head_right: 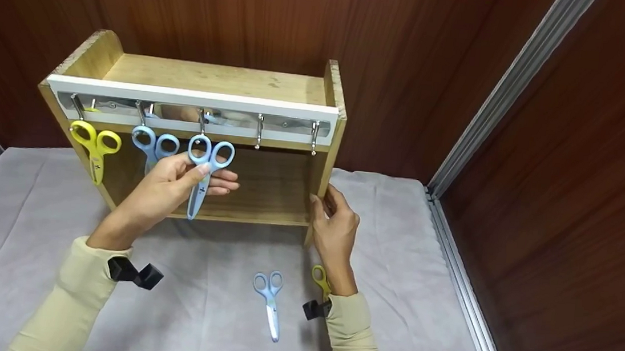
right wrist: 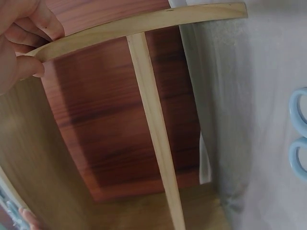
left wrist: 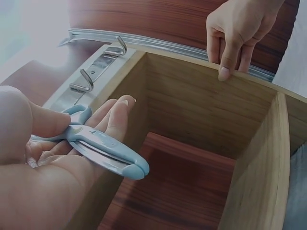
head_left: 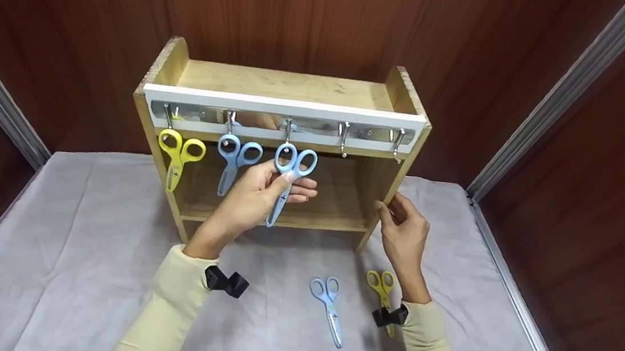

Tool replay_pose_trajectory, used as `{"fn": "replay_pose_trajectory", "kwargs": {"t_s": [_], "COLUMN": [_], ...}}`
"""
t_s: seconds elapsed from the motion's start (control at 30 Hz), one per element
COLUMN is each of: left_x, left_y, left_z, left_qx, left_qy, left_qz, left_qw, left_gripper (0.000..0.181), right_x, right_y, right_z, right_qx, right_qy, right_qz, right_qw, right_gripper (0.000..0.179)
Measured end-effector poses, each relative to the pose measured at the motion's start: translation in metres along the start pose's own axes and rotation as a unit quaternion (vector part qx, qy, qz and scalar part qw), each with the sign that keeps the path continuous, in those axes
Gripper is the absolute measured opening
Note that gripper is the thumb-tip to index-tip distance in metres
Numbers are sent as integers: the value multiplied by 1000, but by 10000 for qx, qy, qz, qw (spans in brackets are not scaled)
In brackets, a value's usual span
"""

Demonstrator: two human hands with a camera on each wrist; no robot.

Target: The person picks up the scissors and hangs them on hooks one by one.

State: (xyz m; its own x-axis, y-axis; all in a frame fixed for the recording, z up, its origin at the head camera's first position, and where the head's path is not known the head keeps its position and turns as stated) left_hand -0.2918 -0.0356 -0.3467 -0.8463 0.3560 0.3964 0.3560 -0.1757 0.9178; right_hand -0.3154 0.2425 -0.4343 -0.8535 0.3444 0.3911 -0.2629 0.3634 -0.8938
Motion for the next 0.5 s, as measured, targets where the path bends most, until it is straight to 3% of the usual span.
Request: {"fn": "replay_pose_trajectory", "kwargs": {"t_s": [0.3,0.5], "left_x": [1,-2], "left_y": [-6,-9], "left_z": [-6,-9], "left_qx": [77,406], "left_qy": [49,63], "left_qz": [-120,-271], "left_qw": [9999,9988], "left_gripper": [35,35], "right_x": [0,0], "right_y": [1,1], "right_z": [-1,-1], "right_qx": [49,44], "right_qy": [-49,-45], "right_qz": [-58,-66], "right_qw": [10000,10000], "right_gripper": [29,28]}}
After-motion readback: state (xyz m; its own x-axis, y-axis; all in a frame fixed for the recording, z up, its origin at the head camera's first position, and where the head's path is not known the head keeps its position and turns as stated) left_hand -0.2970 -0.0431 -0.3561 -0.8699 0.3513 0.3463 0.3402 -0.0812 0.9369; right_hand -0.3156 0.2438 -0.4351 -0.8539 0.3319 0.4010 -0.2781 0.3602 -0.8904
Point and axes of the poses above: each hand's wrist, its own x-axis towards the middle knuckle, its own z-axis out of the palm, y = z × x, the point moved 4 cm from there along x, towards the middle knuckle, and after that the axes turned 9 degrees about z, right-handed, at the moved point
